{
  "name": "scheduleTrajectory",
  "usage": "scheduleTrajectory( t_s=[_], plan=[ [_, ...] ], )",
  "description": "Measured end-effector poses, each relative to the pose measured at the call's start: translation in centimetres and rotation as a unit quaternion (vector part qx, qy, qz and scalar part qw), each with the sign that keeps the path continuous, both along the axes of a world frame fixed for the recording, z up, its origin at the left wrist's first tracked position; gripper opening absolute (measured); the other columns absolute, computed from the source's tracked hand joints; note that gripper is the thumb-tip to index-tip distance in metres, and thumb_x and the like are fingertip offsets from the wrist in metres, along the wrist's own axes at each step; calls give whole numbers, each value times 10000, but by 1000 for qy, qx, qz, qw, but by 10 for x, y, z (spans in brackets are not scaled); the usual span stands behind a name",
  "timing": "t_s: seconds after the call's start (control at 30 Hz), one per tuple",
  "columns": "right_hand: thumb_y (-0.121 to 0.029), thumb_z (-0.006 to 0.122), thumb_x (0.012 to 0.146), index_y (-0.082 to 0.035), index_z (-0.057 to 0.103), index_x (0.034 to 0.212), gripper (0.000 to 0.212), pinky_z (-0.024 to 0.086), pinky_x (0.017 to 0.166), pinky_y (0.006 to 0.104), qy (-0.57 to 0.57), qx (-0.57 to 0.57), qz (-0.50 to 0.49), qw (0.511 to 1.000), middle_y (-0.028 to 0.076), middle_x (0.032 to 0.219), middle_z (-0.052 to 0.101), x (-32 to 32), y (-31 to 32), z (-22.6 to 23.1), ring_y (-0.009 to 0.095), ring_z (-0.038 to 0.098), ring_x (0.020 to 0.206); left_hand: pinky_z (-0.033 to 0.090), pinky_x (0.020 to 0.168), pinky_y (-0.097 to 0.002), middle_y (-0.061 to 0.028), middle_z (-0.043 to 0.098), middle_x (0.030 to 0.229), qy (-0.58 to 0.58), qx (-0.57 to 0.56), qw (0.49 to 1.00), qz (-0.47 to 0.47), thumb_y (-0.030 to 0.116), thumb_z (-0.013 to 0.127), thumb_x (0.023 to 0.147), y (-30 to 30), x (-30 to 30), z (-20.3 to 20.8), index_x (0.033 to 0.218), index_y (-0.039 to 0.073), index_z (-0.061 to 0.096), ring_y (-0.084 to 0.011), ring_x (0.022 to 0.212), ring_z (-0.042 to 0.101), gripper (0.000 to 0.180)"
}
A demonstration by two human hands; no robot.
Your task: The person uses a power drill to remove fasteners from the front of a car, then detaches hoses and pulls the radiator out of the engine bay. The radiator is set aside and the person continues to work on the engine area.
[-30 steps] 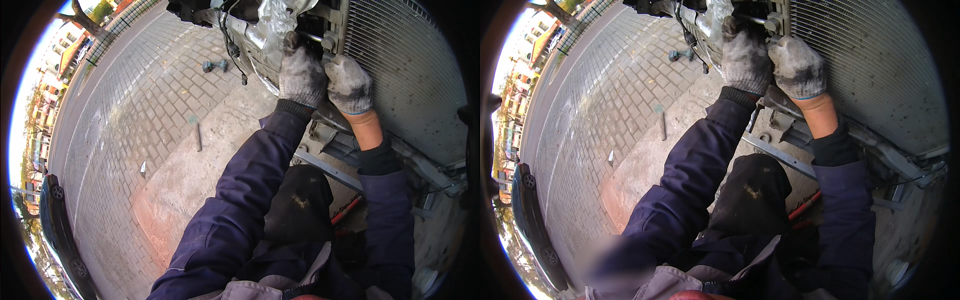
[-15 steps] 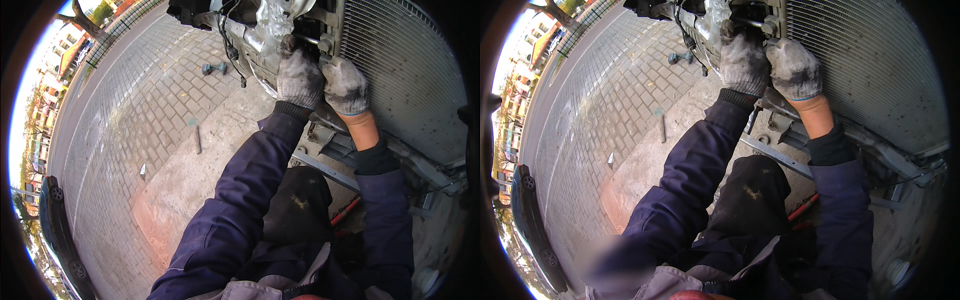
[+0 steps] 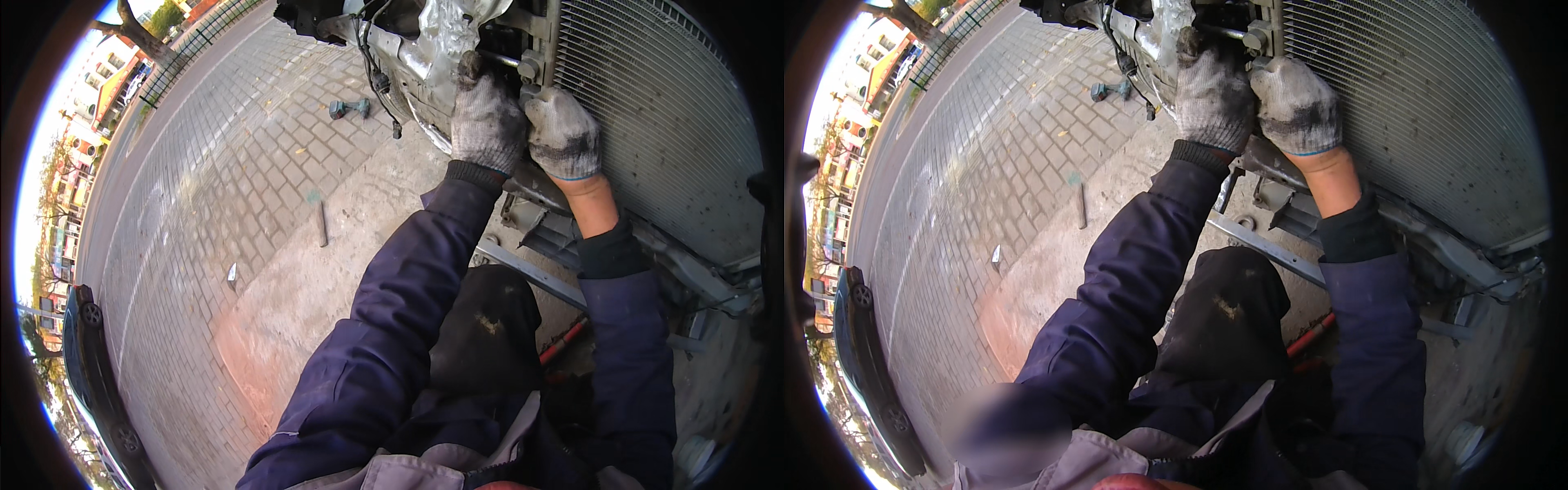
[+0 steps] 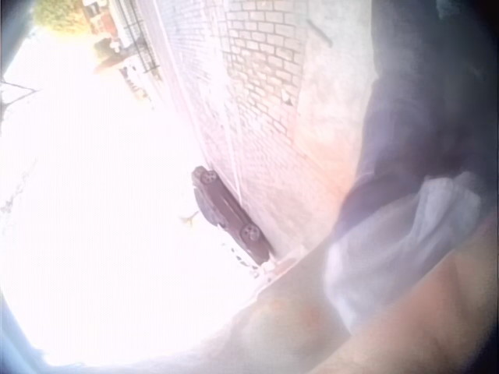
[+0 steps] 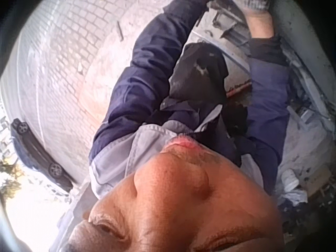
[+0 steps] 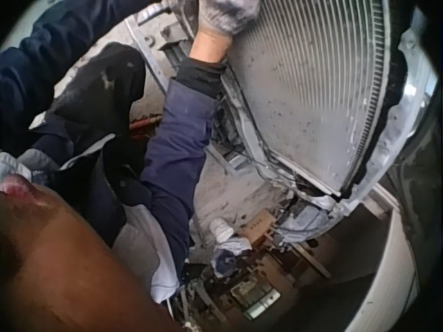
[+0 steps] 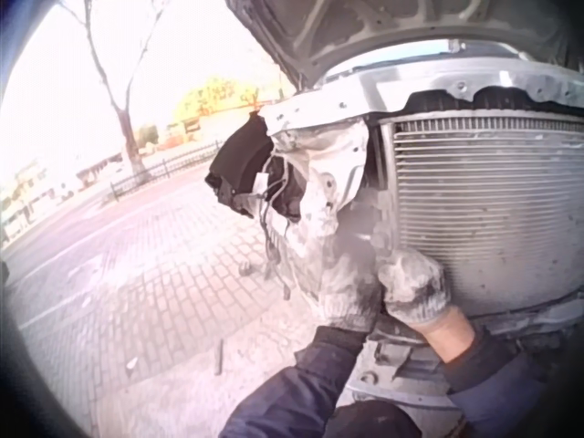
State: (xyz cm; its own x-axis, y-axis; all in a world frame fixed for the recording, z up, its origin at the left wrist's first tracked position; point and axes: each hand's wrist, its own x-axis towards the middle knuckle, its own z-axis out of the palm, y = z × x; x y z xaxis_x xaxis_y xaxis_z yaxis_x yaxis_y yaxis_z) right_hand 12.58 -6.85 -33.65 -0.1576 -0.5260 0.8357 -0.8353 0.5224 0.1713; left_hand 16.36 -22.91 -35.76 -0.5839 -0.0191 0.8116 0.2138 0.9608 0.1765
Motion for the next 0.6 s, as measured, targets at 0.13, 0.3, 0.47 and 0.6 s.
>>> scheduleTrajectory(
  t_s=[0.13, 0.3, 0.47, 0.6],
  plan=[
    [-7, 759, 853, -92, 795, 1071, 238, 619, 837, 474, -14, 2, -11, 1000, 125, 1075, 719, 2, 0, 2, 369, 734, 989, 528, 1053, -559, -201, 714, 1328, 56, -27, 998, 21, 95, 696, 930, 16, 52, -3, 1300, 11, 728, -419, 1218, 666, 381],
    [-89, 793, 927, -103, 806, 1092, 166, 625, 813, 456, -5, 20, -34, 999, 115, 1068, 723, 3, -1, 3, 341, 740, 964, 504, 1171, -503, -229, 669, 1507, -145, 400, 896, -124, 201, 640, 1109, 64, 108, -42, 1548, 5, 602, -434, 1347, 654, 483],
    [-107, 790, 928, -125, 814, 1080, 155, 625, 801, 455, -23, 3, -12, 1000, 99, 1021, 715, 2, -2, 8, 334, 741, 929, 324, 1338, -395, -238, 425, 1781, -42, 591, 736, -327, 223, 509, 1191, 82, 84, -57, 1747, -66, 313, -301, 1638, 422, 657],
    [-100, 783, 919, -118, 806, 1045, 130, 620, 790, 463, -17, 23, -19, 999, 103, 1008, 714, 3, -3, 12, 339, 738, 927, 275, 1369, -407, -179, 355, 1827, 28, 600, 708, -372, 160, 456, 1208, 84, 63, -54, 1771, -15, 285, -309, 1682, 348, 613]
  ],
)
